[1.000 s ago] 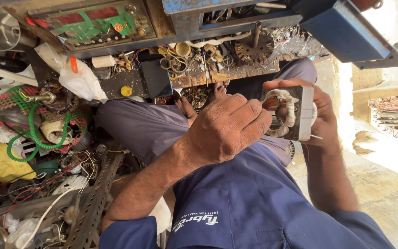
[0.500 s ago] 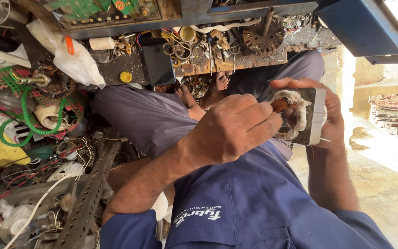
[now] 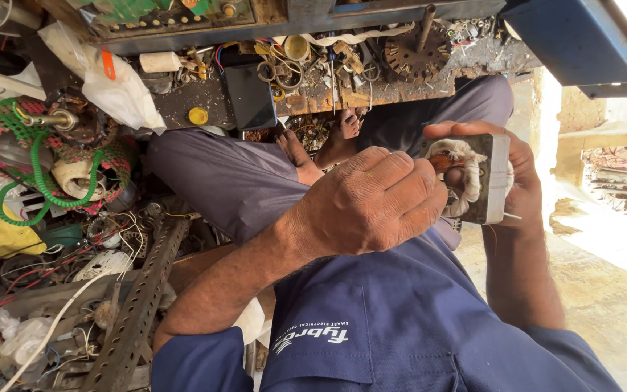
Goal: The person repairs an electric motor coil assembly at a cluttered workbench. He holds the coil form, threads and presses wire into the winding slots by hand, uses orange-handled pliers to cut and position wire, clamps the component in a bench vise, and continues fitting and adjusting the wound coil.
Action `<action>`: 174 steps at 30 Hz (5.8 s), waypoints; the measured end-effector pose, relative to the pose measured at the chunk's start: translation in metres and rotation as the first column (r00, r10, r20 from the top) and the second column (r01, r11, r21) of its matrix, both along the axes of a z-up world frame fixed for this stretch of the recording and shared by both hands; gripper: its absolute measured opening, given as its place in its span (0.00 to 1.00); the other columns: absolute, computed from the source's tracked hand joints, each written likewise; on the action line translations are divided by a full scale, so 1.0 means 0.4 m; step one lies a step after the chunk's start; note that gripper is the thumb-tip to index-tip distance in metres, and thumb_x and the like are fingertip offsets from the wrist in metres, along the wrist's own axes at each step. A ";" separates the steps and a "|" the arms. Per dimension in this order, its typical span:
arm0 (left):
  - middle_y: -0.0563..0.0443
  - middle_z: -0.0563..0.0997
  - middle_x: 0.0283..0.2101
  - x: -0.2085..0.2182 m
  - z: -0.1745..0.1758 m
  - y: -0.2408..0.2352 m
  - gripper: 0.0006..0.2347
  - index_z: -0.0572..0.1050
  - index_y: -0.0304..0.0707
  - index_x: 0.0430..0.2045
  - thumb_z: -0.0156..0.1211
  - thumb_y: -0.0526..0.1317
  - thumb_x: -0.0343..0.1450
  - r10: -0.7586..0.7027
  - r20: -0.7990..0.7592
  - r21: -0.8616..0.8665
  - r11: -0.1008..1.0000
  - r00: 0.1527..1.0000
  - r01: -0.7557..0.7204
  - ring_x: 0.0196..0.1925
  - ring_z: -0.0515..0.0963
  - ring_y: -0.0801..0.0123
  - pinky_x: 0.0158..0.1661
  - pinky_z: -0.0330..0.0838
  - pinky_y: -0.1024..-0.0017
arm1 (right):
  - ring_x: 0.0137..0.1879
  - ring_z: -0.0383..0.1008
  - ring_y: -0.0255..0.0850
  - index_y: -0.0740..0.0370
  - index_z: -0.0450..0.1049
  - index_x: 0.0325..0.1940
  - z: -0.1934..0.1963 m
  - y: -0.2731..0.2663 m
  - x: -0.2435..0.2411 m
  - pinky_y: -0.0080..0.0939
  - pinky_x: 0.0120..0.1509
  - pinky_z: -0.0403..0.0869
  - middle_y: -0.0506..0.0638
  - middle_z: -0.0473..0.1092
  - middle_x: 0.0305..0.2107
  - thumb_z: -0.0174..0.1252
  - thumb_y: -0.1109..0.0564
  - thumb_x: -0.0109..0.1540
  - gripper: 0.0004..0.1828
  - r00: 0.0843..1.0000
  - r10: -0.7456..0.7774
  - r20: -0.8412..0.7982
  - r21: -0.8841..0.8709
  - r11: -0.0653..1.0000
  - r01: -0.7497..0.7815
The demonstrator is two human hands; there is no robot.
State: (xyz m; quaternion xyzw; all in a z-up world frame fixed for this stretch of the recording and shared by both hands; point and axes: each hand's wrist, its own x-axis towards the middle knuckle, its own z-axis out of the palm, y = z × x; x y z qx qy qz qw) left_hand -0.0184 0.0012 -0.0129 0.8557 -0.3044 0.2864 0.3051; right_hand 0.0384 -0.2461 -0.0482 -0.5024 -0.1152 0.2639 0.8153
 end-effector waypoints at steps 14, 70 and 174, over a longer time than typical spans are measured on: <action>0.46 0.78 0.43 -0.011 -0.032 -0.035 0.08 0.77 0.31 0.45 0.64 0.34 0.75 0.010 -0.122 -0.216 0.976 0.992 -0.036 0.44 0.79 0.63 0.45 0.78 0.65 | 0.57 0.80 0.48 0.72 0.70 0.65 -0.029 -0.017 0.012 0.39 0.59 0.81 0.73 0.69 0.60 0.58 0.65 0.71 0.18 0.999 0.036 0.017 0.016 0.999 -0.036; 0.50 0.76 0.39 0.010 -0.006 0.020 0.08 0.76 0.33 0.45 0.64 0.34 0.74 -0.122 -0.165 -0.249 0.965 0.979 0.078 0.39 0.75 0.66 0.38 0.74 0.71 | 0.58 0.78 0.45 0.73 0.69 0.67 -0.039 -0.008 0.014 0.39 0.65 0.79 0.72 0.69 0.61 0.58 0.64 0.69 0.22 0.997 0.050 -0.053 0.080 0.996 -0.046; 0.56 0.76 0.32 0.066 -0.041 -0.048 0.06 0.75 0.36 0.32 0.63 0.27 0.65 -0.202 -0.602 -0.529 0.825 0.772 -0.197 0.23 0.68 0.81 0.24 0.64 0.77 | 0.52 0.79 0.42 0.69 0.70 0.68 -0.033 0.015 0.004 0.40 0.57 0.80 0.59 0.76 0.51 0.55 0.67 0.69 0.21 0.942 -0.095 -0.321 0.015 0.994 0.106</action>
